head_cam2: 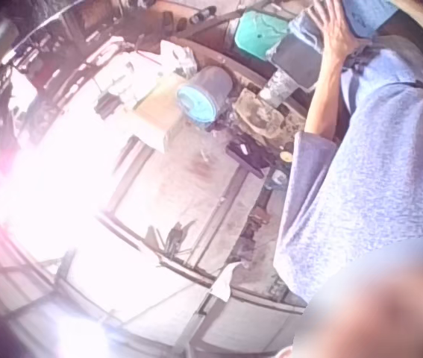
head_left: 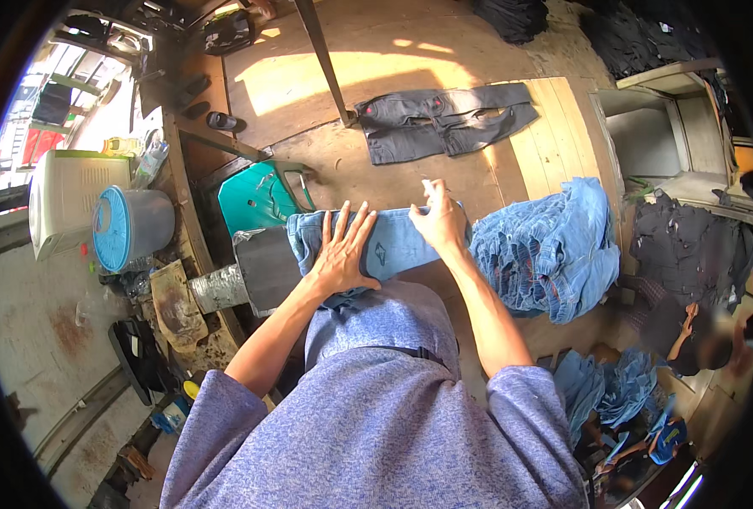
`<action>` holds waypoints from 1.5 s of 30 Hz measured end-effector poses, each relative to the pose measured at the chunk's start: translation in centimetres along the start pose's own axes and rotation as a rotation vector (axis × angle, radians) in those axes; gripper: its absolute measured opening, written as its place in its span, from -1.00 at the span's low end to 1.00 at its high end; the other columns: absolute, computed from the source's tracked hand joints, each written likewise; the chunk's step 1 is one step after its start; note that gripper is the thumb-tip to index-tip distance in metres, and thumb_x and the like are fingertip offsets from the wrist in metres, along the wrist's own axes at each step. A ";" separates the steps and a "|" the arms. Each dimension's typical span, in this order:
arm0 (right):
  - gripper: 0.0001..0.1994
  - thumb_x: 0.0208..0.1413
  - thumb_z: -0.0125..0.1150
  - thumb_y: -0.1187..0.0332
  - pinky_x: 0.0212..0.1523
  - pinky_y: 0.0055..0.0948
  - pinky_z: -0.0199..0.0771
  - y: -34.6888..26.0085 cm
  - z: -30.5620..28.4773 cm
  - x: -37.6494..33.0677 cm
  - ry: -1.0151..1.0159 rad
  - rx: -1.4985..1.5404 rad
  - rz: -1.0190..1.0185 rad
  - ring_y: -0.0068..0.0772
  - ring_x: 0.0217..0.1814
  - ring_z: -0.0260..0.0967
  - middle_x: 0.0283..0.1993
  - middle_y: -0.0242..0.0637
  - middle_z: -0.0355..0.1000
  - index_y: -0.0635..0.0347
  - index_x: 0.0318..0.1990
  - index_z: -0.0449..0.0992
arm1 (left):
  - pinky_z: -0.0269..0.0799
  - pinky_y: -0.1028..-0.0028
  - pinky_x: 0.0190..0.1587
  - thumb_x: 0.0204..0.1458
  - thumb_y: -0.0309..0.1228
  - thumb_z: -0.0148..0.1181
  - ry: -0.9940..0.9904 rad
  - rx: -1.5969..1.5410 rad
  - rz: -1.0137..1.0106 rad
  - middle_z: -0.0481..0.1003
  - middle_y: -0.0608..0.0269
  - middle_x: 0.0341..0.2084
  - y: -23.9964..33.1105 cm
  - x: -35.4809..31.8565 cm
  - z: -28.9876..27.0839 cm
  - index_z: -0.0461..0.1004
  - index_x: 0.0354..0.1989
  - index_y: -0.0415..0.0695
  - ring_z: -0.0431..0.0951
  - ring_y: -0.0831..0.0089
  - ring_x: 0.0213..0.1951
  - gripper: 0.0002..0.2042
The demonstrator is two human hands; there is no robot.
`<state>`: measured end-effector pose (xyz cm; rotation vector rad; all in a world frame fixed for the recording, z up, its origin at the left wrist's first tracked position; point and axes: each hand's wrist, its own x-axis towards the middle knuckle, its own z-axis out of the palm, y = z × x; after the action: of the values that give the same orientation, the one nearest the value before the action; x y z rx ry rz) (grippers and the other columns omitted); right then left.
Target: The person uses a red-handled tool to scrape a black board, then picks up a pair of light blue jeans and scrapes the fabric surface with a small white tool. The person works on the jeans while standing at a cluttered workbench in a workshop.
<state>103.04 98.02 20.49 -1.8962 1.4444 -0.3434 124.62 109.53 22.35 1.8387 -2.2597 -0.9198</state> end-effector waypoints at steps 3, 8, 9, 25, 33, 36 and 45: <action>-0.18 -0.17 0.68 -0.15 -0.14 -0.02 0.65 -0.5 0.1 -1.1 -0.199 -0.086 -0.085 0.07 -0.15 0.68 -0.11 -0.15 0.69 0.05 0.15 0.37 | -0.46 -0.32 0.57 -0.59 0.14 0.72 -0.034 0.031 -0.003 -0.15 -0.08 0.64 0.6 0.1 0.1 -0.10 0.64 -0.16 -0.31 -0.21 0.64 0.52; -0.35 0.06 0.54 -0.05 -0.15 0.02 0.64 1.2 -1.6 -0.2 0.138 -0.093 -0.024 0.05 -0.21 0.67 -0.19 -0.17 0.68 0.05 0.18 0.41 | -0.21 -0.22 0.56 -0.42 -0.01 0.73 0.151 -0.036 -0.008 -0.02 -0.15 0.58 0.5 -0.5 -1.5 0.08 0.58 -0.17 -0.09 -0.21 0.59 0.30; -0.38 0.09 0.52 -0.06 -0.17 0.01 0.63 2.5 -2.7 0.6 0.278 -0.143 0.034 0.04 -0.22 0.66 -0.21 -0.18 0.66 0.07 0.16 0.43 | -0.14 -0.19 0.54 -0.34 -0.03 0.71 0.266 -0.068 -0.048 0.07 -0.17 0.55 0.4 -1.7 -2.0 0.12 0.56 -0.18 -0.01 -0.20 0.56 0.23; -0.59 0.18 0.49 0.34 -0.23 -0.10 0.33 21.4 -4.1 -1.2 0.729 0.347 0.426 -0.13 -0.36 0.19 -0.41 -0.20 0.26 0.24 -0.32 0.23 | 0.24 0.55 -0.34 0.28 -0.35 0.39 0.264 -1.395 -0.533 0.35 0.50 -0.44 -0.4 -8.0 2.6 0.33 -0.30 -0.10 0.31 0.71 -0.37 -0.72; -0.49 0.18 0.51 0.15 -0.07 -0.12 0.46 24.6 -15.6 5.6 0.760 0.145 0.304 0.04 -0.18 0.40 -0.21 -0.09 0.44 0.42 -0.01 0.42 | 0.29 0.61 -0.39 0.24 -0.40 0.44 -0.345 -1.754 -0.652 0.43 0.41 -0.42 3.9 1.0 2.3 0.39 -0.23 -0.05 0.38 0.66 -0.38 -0.75; -0.53 0.27 0.41 0.07 -0.10 -0.05 0.46 19.6 -15.7 4.1 0.715 -0.277 0.250 0.06 -0.18 0.46 -0.21 -0.07 0.47 0.35 -0.01 0.45 | 0.60 0.42 -0.10 0.30 -0.42 0.34 -0.198 -1.677 -0.650 0.61 0.28 -0.24 5.7 7.8 4.2 0.52 -0.15 -0.14 0.63 0.48 -0.18 -0.88; -0.68 0.16 0.48 0.36 -0.02 -0.18 0.60 2.3 -2.2 -11.8 0.384 0.053 -0.084 -0.05 -0.07 0.59 0.03 -0.05 0.58 0.19 -0.09 0.41 | 0.53 -0.22 0.16 0.46 -0.12 0.09 0.209 -2.182 -0.620 0.60 0.22 0.06 7.8 13.5 5.0 0.39 0.24 0.04 0.65 0.17 0.05 -0.68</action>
<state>96.03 107.73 22.94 -1.9223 1.5807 -0.8147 112.04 99.92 18.12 1.0076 0.2494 -1.7424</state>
